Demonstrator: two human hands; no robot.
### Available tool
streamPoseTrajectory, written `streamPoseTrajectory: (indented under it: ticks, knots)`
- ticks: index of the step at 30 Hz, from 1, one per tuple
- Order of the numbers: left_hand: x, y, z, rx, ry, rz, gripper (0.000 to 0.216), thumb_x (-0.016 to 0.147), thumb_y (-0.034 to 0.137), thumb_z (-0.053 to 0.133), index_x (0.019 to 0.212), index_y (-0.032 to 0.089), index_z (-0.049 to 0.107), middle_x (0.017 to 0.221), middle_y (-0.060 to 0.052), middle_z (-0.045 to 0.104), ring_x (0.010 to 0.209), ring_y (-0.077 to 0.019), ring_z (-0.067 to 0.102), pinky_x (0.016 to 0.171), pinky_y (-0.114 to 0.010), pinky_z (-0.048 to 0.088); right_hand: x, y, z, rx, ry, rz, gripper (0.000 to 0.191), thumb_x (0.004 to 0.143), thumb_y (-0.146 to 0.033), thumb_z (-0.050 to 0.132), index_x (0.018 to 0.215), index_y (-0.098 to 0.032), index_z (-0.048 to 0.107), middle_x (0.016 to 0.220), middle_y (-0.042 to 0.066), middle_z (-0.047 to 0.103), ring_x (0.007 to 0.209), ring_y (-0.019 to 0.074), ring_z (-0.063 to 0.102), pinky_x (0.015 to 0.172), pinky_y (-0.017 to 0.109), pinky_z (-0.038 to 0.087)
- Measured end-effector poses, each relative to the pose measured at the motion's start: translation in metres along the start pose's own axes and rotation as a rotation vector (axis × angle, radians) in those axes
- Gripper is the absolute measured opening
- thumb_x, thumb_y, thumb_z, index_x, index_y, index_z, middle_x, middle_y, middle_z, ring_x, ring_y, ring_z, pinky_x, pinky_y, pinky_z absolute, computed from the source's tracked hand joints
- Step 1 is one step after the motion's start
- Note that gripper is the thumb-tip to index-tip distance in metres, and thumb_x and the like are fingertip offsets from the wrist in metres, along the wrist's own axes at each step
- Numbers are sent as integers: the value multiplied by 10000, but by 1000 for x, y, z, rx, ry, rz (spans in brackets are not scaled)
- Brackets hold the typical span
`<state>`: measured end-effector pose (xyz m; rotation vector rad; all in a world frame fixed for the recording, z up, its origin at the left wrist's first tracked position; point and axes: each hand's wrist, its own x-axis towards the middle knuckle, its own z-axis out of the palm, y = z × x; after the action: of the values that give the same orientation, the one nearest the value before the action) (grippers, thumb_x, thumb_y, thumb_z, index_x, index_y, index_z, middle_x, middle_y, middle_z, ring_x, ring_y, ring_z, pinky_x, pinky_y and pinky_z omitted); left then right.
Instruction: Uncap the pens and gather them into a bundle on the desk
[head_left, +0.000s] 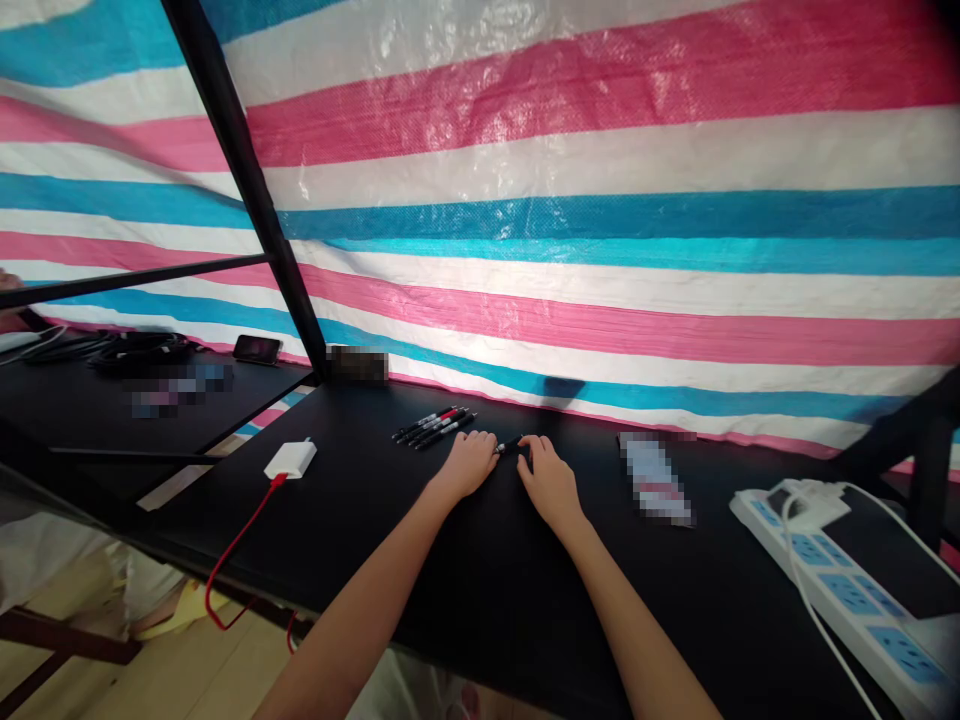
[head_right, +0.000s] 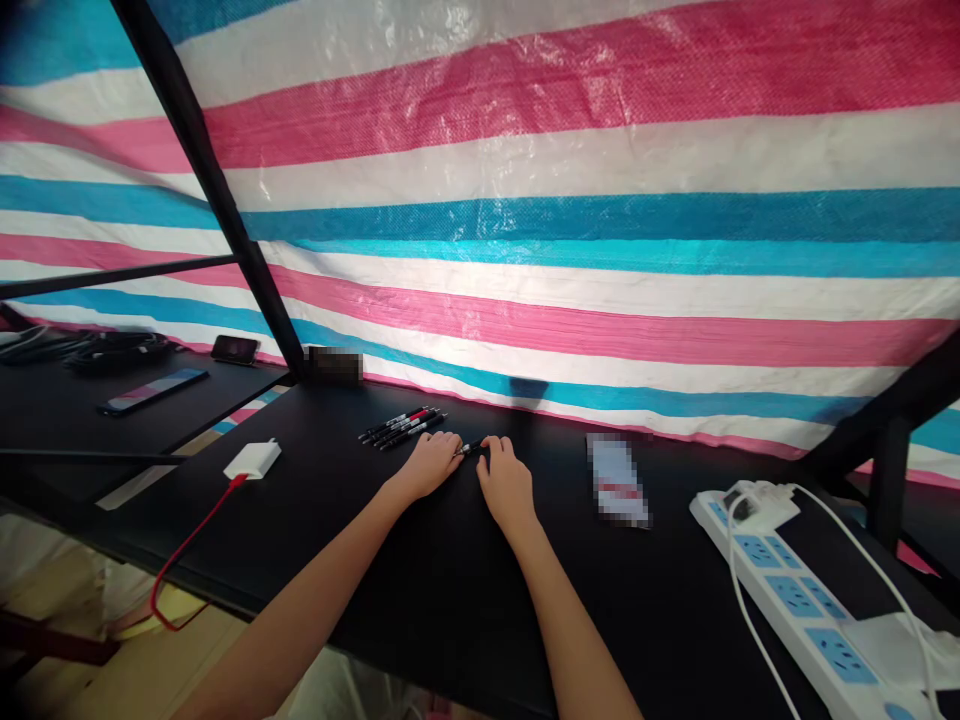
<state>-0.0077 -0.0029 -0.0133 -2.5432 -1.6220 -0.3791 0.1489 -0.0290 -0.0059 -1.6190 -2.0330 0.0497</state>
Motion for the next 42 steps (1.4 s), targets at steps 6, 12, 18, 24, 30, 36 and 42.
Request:
streamPoseTrajectory:
  ticks: [6,12,18,24,30,36,42]
  knots:
    - [3,3,-3,-185,80,4,204,834,275,378,801,156,540,812,-74,577,820,-199,500,742,-329,326,5,10,6,215,-72,96,161,783,-248,424,818,-222,579,739,7,575,605,127,520,526,228,320]
    - [14,10,-4,-923,237,-197,289,822,375,394,823,138,559,678,-9,541,607,-103,467,589,-230,370,6,-5,13,825,-207,165,257,725,-411,493,765,-188,614,517,-39,493,415,89,417,423,211,319]
    - [19,10,-7,-1279,197,-170,308,782,402,468,832,116,573,601,10,482,589,-90,462,575,-211,387,-2,-26,23,1051,-133,267,238,658,-412,570,691,-176,578,479,-48,459,364,66,374,359,193,277]
    - [16,14,-10,-1150,260,-139,353,832,378,385,988,121,569,688,-18,533,660,-110,488,653,-230,404,6,-12,23,1179,-44,348,249,683,-411,541,729,-167,523,545,-35,520,337,62,419,323,175,274]
    - [11,18,-6,-892,133,-10,337,863,304,307,1014,162,573,640,18,502,625,-103,462,646,-218,370,21,22,7,1287,250,404,284,720,-435,503,839,-177,495,782,15,593,526,86,558,363,143,343]
    - [10,27,-1,-816,50,47,325,874,295,279,1031,185,541,628,36,493,585,-94,447,627,-211,348,24,35,1,1364,334,465,302,740,-438,477,885,-173,476,996,83,624,610,108,614,389,137,349]
    - [10,25,-1,-802,52,42,292,867,291,301,956,171,552,645,29,512,597,-95,457,622,-209,343,24,29,3,1362,293,462,258,728,-381,483,862,-162,507,961,86,644,545,102,606,370,141,318]
